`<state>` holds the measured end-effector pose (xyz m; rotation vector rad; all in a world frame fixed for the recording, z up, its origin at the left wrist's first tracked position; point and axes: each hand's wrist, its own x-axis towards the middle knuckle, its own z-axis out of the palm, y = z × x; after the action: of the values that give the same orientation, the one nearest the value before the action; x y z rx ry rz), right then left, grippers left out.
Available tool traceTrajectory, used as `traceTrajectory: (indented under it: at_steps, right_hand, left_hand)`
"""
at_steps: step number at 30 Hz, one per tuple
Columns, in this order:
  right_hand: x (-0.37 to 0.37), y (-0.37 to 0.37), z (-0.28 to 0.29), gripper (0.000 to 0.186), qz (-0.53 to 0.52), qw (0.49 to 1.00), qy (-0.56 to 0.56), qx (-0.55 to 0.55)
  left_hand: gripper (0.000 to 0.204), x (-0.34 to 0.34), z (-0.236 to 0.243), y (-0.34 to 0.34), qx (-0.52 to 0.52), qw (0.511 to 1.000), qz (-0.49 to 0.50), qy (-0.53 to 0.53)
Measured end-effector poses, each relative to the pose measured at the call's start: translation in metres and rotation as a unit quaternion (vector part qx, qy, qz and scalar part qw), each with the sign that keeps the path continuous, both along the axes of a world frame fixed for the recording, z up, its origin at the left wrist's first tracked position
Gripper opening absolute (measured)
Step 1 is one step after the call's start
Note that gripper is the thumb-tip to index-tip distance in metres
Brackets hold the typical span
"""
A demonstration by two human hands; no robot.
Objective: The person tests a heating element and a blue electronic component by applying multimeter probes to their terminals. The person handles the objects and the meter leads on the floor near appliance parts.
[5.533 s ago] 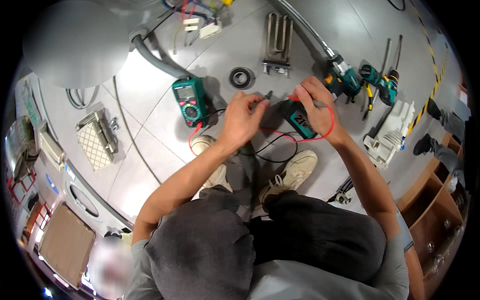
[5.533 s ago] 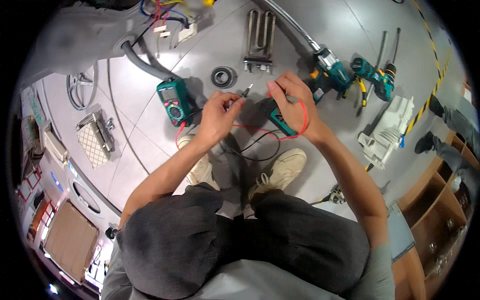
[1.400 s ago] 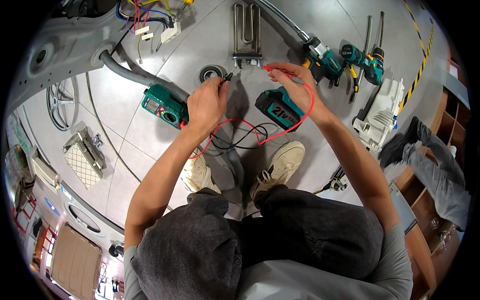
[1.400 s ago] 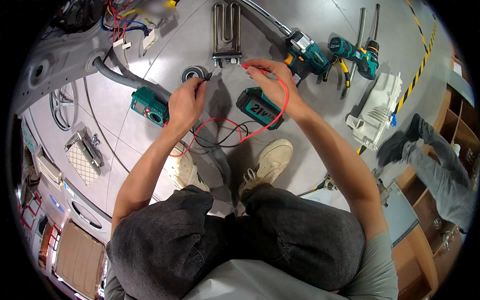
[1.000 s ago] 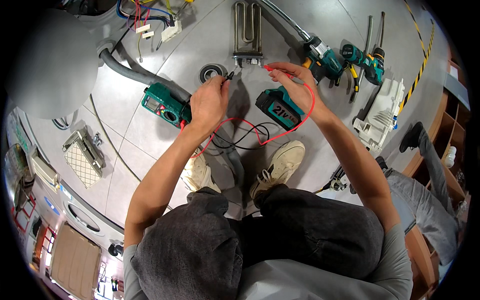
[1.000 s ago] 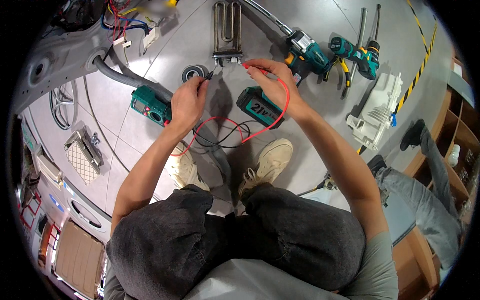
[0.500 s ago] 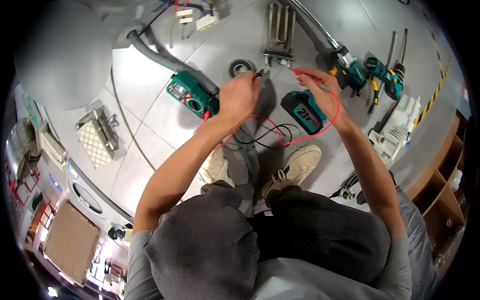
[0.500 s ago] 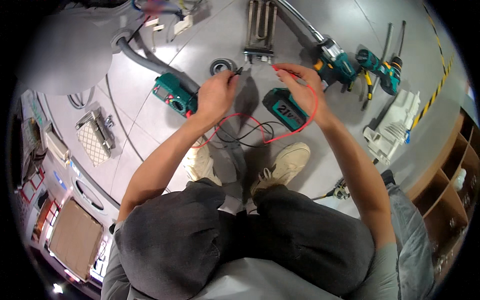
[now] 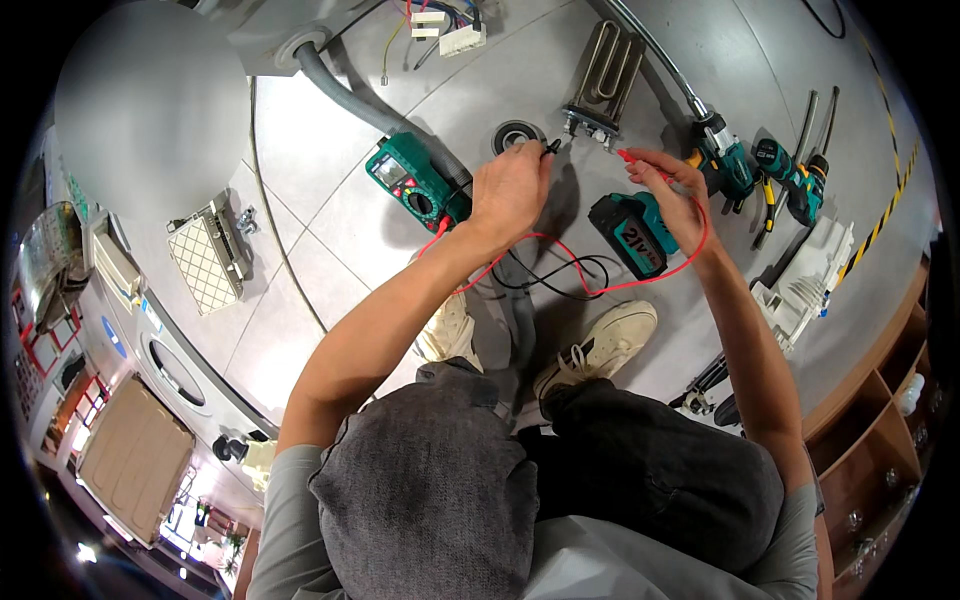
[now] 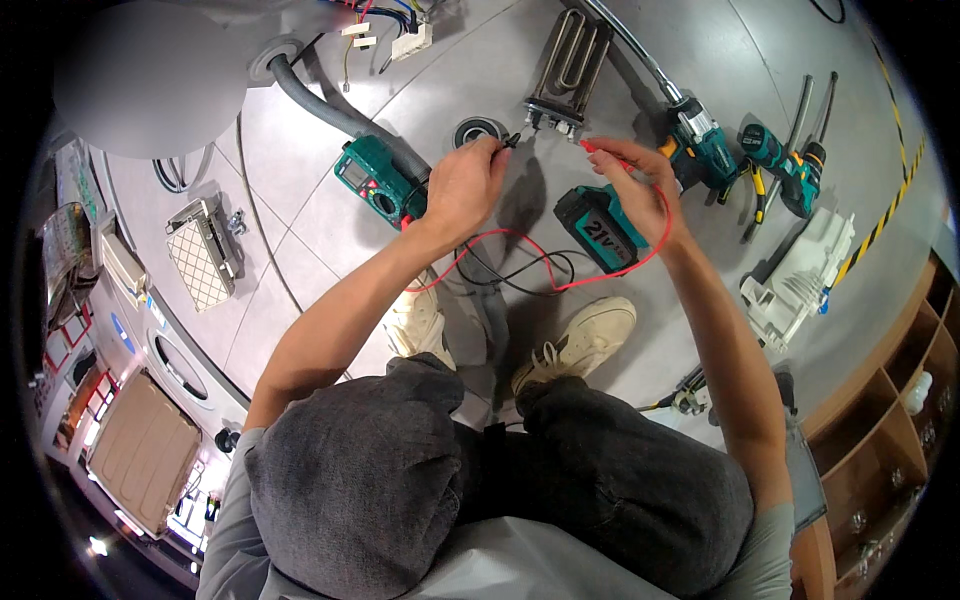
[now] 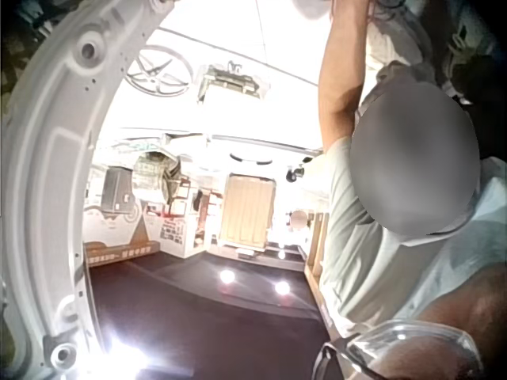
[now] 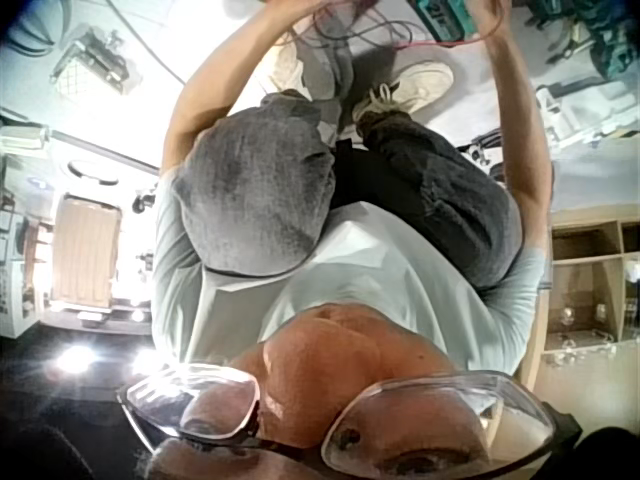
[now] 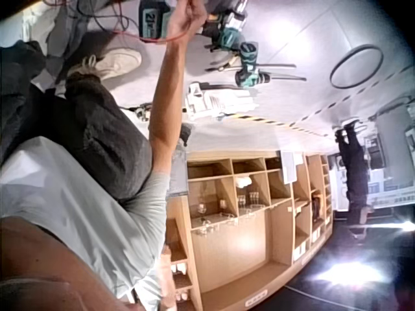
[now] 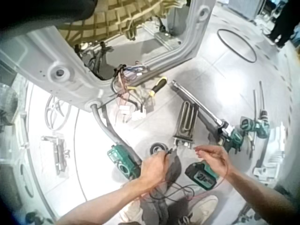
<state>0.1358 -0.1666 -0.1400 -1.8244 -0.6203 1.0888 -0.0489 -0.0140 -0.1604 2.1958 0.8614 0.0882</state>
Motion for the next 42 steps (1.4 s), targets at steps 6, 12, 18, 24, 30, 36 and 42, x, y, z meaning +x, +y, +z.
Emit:
traceTrajectory:
  at_steps: [6,12,18,24,30,36,42]
  right_hand:
    - [-0.0036,-0.0008,0.0004,0.029,0.011,1.000,-0.003,-0.013]
    - [-0.0054,-0.0002,0.0018,0.030,0.014,1.000,-0.006,-0.015]
    - [-0.0054,0.0000,0.0011,0.029,0.020,0.999,-0.015,-0.021]
    - [-0.0055,0.0009,0.0048,0.029,0.029,0.998,-0.025,-0.042]
    - [-0.0028,-0.0017,0.0009,0.032,0.039,0.998,-0.003,-0.042]
    - [-0.0066,-0.0002,0.0030,0.030,0.032,0.999,-0.012,-0.035]
    - [-0.0061,-0.0005,0.0021,0.032,0.046,0.998,-0.004,-0.046]
  left_hand:
    - [0.019,0.0002,0.0003,0.0009,-0.002,1.000,-0.004,-0.013]
    - [0.018,-0.0001,-0.0022,0.0007,-0.002,1.000,-0.002,-0.022]
    - [0.019,0.0006,-0.0014,-0.0003,-0.010,1.000,0.012,-0.011]
    - [0.018,0.0010,-0.0004,-0.0003,-0.007,1.000,0.013,-0.011]
    - [0.018,0.0011,0.0013,-0.0002,-0.009,1.000,0.012,-0.010]
    - [0.018,0.0007,0.0001,0.0008,-0.009,1.000,0.009,-0.014]
    - [0.018,0.0006,0.0008,0.0011,-0.011,1.000,0.011,-0.014]
